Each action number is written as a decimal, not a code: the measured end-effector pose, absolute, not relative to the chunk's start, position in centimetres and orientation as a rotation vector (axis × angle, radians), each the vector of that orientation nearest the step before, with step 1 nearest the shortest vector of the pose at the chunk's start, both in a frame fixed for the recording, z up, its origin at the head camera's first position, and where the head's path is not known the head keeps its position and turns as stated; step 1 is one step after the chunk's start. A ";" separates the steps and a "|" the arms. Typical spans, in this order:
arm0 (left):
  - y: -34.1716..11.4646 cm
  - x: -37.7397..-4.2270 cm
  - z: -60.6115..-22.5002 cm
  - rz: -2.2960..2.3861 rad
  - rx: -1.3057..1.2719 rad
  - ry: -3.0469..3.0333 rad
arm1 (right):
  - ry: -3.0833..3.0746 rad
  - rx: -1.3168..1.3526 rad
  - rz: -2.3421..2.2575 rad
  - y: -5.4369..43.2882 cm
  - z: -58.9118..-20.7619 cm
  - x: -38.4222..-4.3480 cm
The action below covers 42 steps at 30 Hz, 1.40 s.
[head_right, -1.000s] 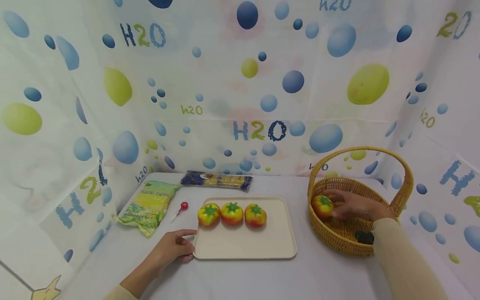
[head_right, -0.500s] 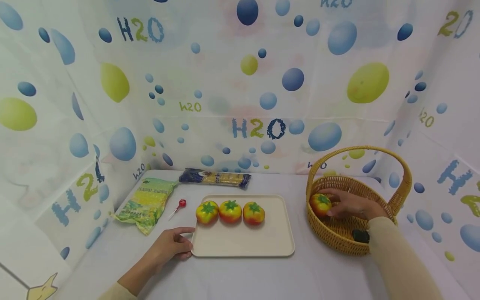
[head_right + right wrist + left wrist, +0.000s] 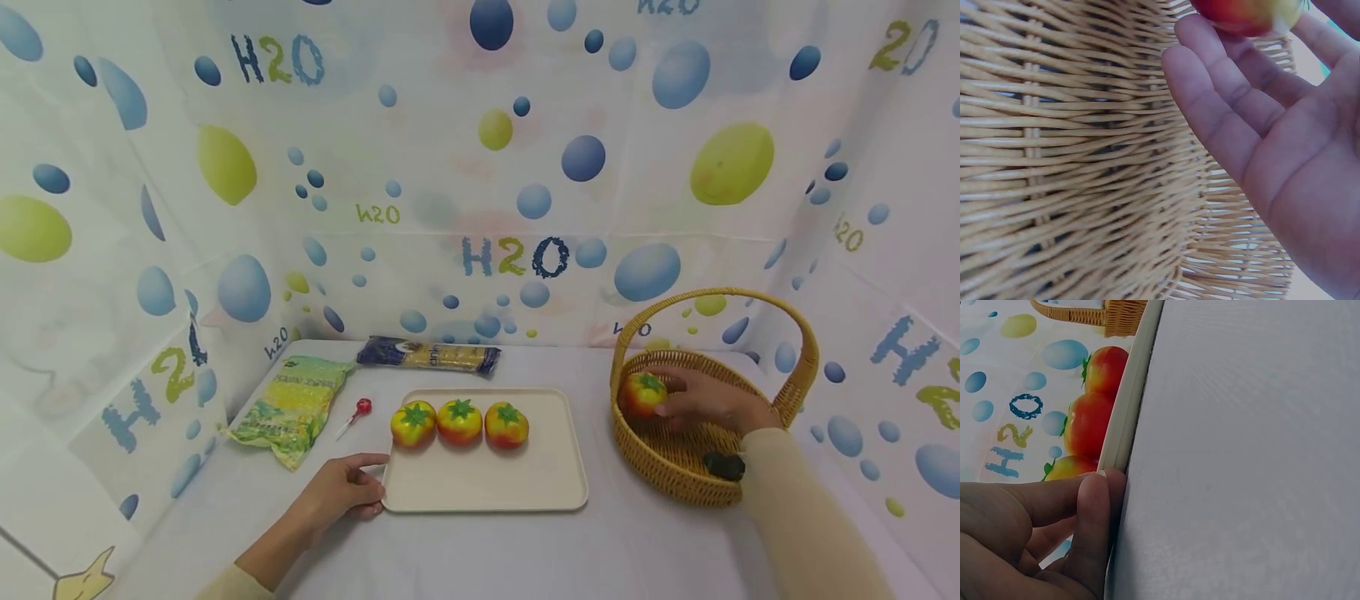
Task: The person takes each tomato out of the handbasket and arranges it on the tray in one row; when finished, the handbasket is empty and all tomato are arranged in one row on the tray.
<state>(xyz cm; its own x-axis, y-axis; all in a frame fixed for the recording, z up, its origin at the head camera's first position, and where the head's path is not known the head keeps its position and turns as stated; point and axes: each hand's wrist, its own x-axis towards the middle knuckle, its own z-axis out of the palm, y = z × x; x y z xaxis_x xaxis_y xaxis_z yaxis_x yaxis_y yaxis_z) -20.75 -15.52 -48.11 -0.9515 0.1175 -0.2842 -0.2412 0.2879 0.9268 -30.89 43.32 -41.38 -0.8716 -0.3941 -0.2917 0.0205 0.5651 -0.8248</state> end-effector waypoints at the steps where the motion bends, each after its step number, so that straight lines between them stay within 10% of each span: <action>1: -15.5 -20.7 -48.1 1.713 -0.112 2.263 | 2.358 -0.309 -1.259 43.5 -41.2 -30.9; 42: -15.4 -20.9 -48.0 1.677 -0.140 2.286 | 2.440 -0.549 -1.259 40.1 -33.1 -24.8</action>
<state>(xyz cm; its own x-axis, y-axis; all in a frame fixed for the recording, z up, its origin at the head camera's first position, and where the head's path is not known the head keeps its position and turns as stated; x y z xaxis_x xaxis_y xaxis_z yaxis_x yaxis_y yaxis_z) -20.91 -15.40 -47.98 -0.9496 0.0987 -0.2974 -0.2541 0.3129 0.9152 -24.81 40.14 -33.13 -0.8675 -0.4825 -0.1211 -0.1809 0.5328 -0.8267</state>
